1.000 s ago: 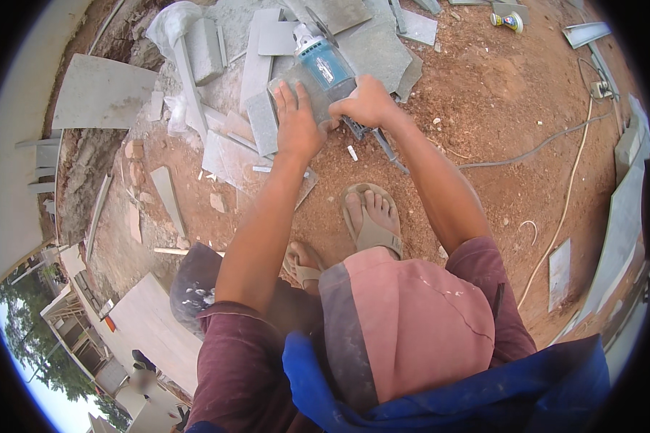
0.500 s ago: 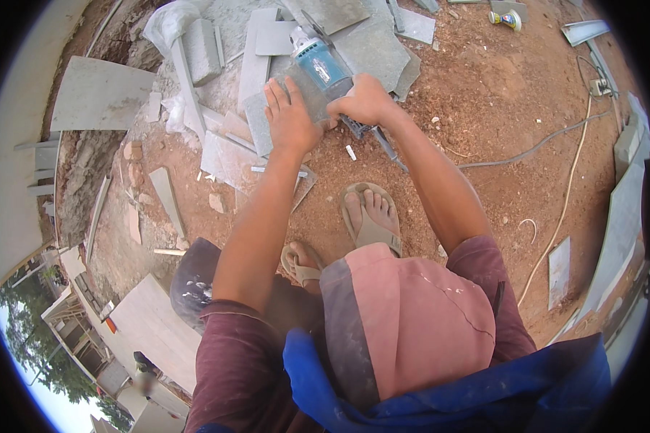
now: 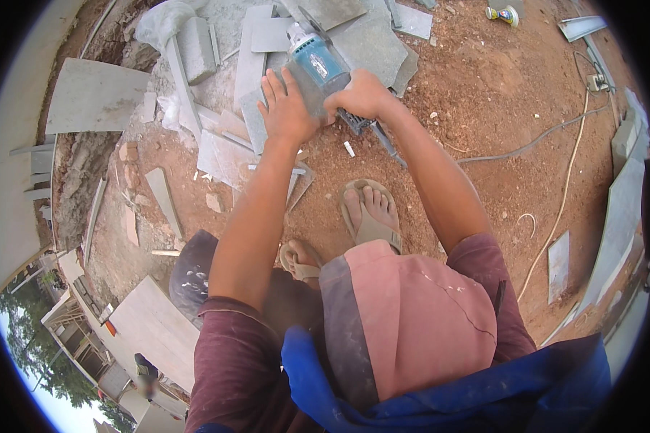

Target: The person uses an angle grinder to cut a rectangular ceramic tile on the ground. They hold the tile steady with their left hand while operating the power tool with their right hand, creating a straight cut through the material.

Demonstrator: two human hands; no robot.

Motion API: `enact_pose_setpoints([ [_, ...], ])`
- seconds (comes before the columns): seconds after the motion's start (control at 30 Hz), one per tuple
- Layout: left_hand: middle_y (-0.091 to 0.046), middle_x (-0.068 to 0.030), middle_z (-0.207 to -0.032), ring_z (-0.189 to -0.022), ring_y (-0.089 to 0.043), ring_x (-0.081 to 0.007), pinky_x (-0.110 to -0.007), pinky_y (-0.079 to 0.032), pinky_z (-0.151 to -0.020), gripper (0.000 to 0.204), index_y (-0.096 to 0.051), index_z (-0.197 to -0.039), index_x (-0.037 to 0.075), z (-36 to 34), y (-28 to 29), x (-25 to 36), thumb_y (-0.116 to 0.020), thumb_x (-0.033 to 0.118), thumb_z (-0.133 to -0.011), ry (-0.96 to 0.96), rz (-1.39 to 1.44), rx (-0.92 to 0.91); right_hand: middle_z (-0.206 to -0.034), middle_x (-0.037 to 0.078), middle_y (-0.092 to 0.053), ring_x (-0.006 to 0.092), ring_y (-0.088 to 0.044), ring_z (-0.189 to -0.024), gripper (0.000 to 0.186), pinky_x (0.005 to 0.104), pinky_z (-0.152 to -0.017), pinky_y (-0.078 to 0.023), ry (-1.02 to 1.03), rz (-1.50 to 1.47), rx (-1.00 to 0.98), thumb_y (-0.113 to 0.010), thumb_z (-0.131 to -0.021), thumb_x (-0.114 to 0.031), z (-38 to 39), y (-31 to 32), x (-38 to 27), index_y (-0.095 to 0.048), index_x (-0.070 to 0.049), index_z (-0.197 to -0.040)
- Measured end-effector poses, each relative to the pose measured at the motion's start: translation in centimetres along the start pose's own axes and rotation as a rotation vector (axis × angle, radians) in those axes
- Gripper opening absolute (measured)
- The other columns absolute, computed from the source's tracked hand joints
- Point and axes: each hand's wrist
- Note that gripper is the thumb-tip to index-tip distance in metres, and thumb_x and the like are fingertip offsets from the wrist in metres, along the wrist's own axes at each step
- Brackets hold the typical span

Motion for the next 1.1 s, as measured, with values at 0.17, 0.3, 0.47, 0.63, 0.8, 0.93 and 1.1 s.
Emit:
enact_pose_setpoints([
  [0.17, -0.004, -0.0245, -0.178, -0.165, -0.005, -0.04, -0.062, -0.02, -0.129, 0.149, -0.009, -0.171, 0.004, 0.0, 0.3, 0.2, -0.098, 0.057, -0.063, 0.013, -0.004, -0.017, -0.08, 0.023, -0.074, 0.0298, -0.07, -0.071, 0.049, 0.0379, -0.063, -0.056, -0.014, -0.014, -0.014, -0.084, -0.052, -0.032, -0.2, 0.0, 0.1, -0.072, 0.01, -0.074],
  [0.3, -0.004, -0.0255, -0.177, -0.166, -0.003, -0.038, -0.06, -0.018, -0.13, 0.146, -0.009, -0.17, 0.003, 0.3, 0.7, 0.5, -0.097, 0.055, -0.066, 0.017, -0.001, -0.034, -0.08, 0.022, -0.074, 0.0294, -0.07, -0.071, 0.048, 0.0382, -0.063, -0.056, -0.038, -0.059, -0.004, -0.085, -0.052, -0.031, 0.5, 0.2, -0.4, -0.072, 0.01, -0.074],
  [0.47, -0.004, -0.0248, -0.178, -0.166, -0.003, -0.0373, -0.06, -0.02, -0.129, 0.146, -0.009, -0.17, 0.004, 0.4, 0.9, 0.8, -0.096, 0.058, -0.067, 0.022, -0.024, -0.045, -0.08, 0.018, -0.074, 0.0261, -0.068, -0.073, 0.039, 0.0359, -0.067, -0.054, -0.037, -0.02, -0.017, -0.085, -0.053, -0.026, 0.4, 0.1, -0.1, -0.073, 0.006, -0.073],
  [0.63, -0.004, -0.0245, -0.178, -0.166, -0.004, -0.0372, -0.06, -0.02, -0.129, 0.144, -0.009, -0.17, 0.004, 0.3, 0.8, 0.7, -0.095, 0.057, -0.069, 0.027, -0.039, -0.045, -0.08, 0.015, -0.074, 0.0246, -0.068, -0.074, 0.033, 0.0347, -0.069, -0.053, -0.05, 0.0, -0.044, -0.086, -0.054, -0.023, 0.5, 0.1, -0.2, -0.074, 0.003, -0.073],
  [0.8, -0.005, -0.0235, -0.178, -0.166, -0.005, -0.0368, -0.06, -0.021, -0.129, 0.143, -0.009, -0.171, 0.005, 0.4, 0.9, 0.8, -0.095, 0.056, -0.069, 0.044, -0.057, -0.05, -0.085, 0.018, -0.075, 0.0268, -0.069, -0.077, 0.043, 0.0357, -0.072, -0.054, -0.051, 0.018, -0.057, -0.087, -0.054, -0.025, 1.0, 0.3, -0.5, -0.075, 0.006, -0.08],
  [0.93, -0.005, -0.023, -0.178, -0.166, -0.005, -0.0368, -0.06, -0.021, -0.129, 0.143, -0.009, -0.171, 0.005, 0.4, 1.1, 1.1, -0.095, 0.055, -0.069, 0.043, -0.053, -0.056, -0.072, 0.02, -0.071, 0.0287, -0.066, -0.065, 0.039, 0.0372, -0.059, -0.053, 0.001, -0.01, 0.028, -0.084, -0.049, -0.029, 1.2, 0.0, 0.1, -0.068, 0.004, -0.061],
  [1.1, -0.005, -0.0232, -0.178, -0.166, -0.005, -0.0368, -0.06, -0.021, -0.129, 0.144, -0.008, -0.171, 0.005, 0.5, 1.3, 1.2, -0.096, 0.056, -0.069, 0.048, -0.052, -0.066, -0.071, 0.019, -0.071, 0.0284, -0.065, -0.064, 0.039, 0.037, -0.058, -0.052, -0.007, -0.014, 0.027, -0.084, -0.049, -0.029, 1.7, 0.2, -0.1, -0.068, 0.004, -0.06],
])
Point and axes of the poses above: each hand's wrist, its own z-axis away from the middle knuckle, its own y-axis out of the back of the hand, x = y × z
